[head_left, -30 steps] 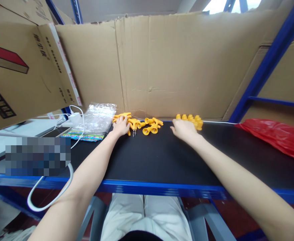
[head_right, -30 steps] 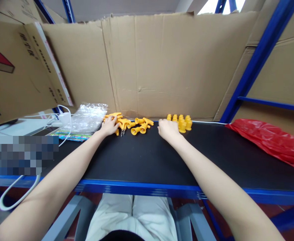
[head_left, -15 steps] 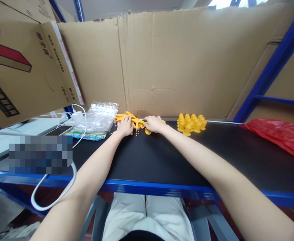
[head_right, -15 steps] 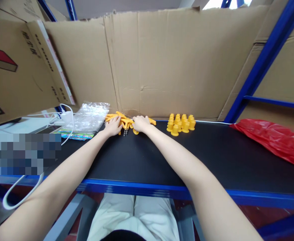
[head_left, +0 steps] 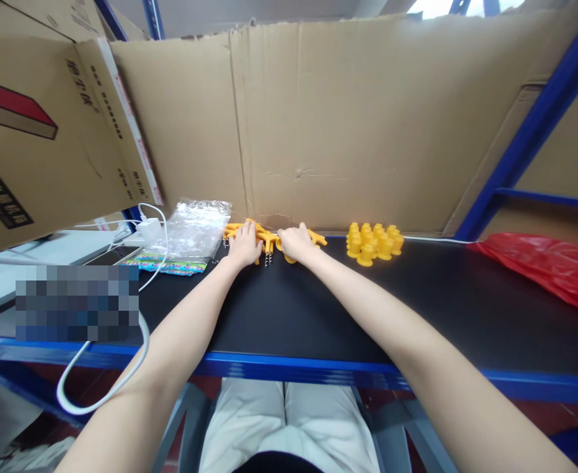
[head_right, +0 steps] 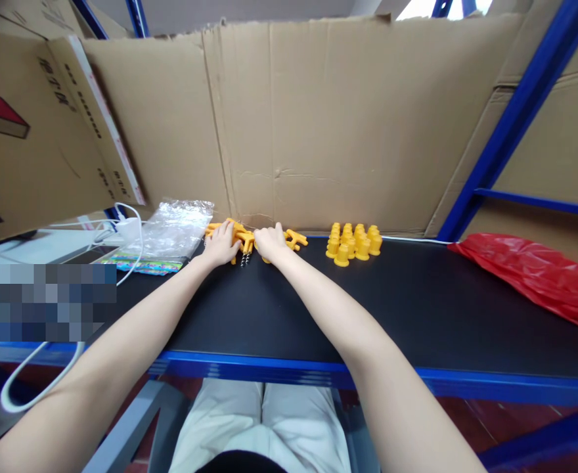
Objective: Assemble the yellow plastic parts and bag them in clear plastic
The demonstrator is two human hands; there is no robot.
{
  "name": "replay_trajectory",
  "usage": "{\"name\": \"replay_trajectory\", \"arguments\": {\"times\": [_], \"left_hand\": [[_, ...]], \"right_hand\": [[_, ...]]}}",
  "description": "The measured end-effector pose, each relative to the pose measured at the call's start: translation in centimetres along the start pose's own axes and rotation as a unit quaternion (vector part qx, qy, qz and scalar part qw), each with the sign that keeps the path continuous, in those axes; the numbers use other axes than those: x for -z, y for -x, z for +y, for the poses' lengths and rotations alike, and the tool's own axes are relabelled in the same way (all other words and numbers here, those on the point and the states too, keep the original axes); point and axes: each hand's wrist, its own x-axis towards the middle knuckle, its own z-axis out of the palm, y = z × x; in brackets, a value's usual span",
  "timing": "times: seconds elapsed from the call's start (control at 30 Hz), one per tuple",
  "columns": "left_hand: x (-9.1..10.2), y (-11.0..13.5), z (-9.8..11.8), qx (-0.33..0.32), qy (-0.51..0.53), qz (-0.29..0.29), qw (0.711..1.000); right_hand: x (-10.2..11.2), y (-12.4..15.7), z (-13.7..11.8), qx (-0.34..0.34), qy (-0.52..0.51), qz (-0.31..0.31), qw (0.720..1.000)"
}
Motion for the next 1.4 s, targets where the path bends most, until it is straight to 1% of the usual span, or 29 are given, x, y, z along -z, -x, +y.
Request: {"name": "replay_trajectory", "arguments": {"times": [0.13,0.23,0.3,0.37,0.47,0.53,0.6,0.67,0.73,0.8,0.83,0.97,1.03,1.1,1.23,1.33,1.4], "left_hand": [[0.4,0.1,0.4,-0.081,0.018,0.053,0.995],[0.7,0.4,0.9,-0.153,0.027,0.061,0.986],[1.0,0.5,1.2,-0.187,0.029,0.059,0.980],[1.2,0.7,1.5,-0.211,0.037,0.061,0.975],[1.6,0.9,1.9,-0.232,0.055,0.075,0.968],[1.8,0.9,2.1,-0.230,0.057,0.095,0.967],[2.0,0.9,2.2,-0.217,0.055,0.121,0.967],[2.1,0.9,2.3,-0.201,0.051,0.147,0.967],[2.4,1.0,2.4,-0.181,0.047,0.171,0.967],[2.6,1.1,2.5,-0.168,0.044,0.178,0.969],[2.6,1.1,2.5,-0.167,0.043,0.170,0.970],[2.7,1.4,2.8,-0.174,0.035,0.094,0.980],[2.7,1.5,3.0,-0.169,0.033,0.088,0.981],[2.7,1.5,3.1,-0.152,0.030,0.103,0.983],[3.1,1.6,3.3,-0.107,0.011,0.121,0.987],[3.3,1.6,3.3,-0.106,-0.003,0.118,0.987],[3.4,1.6,3.3,-0.108,-0.011,0.108,0.988]], "right_hand": [[1.3,0.7,0.7,-0.001,0.015,0.053,0.998],[2.6,1.5,1.7,-0.010,0.008,0.076,0.997],[3.5,2.3,2.3,-0.011,-0.016,0.098,0.995],[4.3,3.3,2.8,-0.007,-0.058,0.131,0.990],[4.9,4.8,3.6,0.030,-0.137,0.178,0.974],[4.8,5.6,4.1,0.057,-0.204,0.201,0.956],[4.3,6.1,4.7,0.061,-0.290,0.214,0.931],[3.5,6.4,5.2,0.037,-0.382,0.208,0.900],[2.7,6.5,5.6,-0.002,-0.461,0.189,0.867],[2.2,6.5,5.8,-0.038,-0.519,0.168,0.837],[2.0,6.4,5.8,-0.051,-0.543,0.163,0.822],[1.6,6.1,5.6,-0.074,-0.620,0.162,0.765],[1.6,6.1,5.5,-0.084,-0.644,0.155,0.744],[1.5,6.1,5.5,-0.090,-0.660,0.139,0.733],[1.6,6.4,5.6,-0.082,-0.666,0.083,0.737],[1.9,6.6,5.5,-0.080,-0.675,0.032,0.733],[2.1,6.7,5.4,-0.091,-0.664,0.019,0.742]]}}
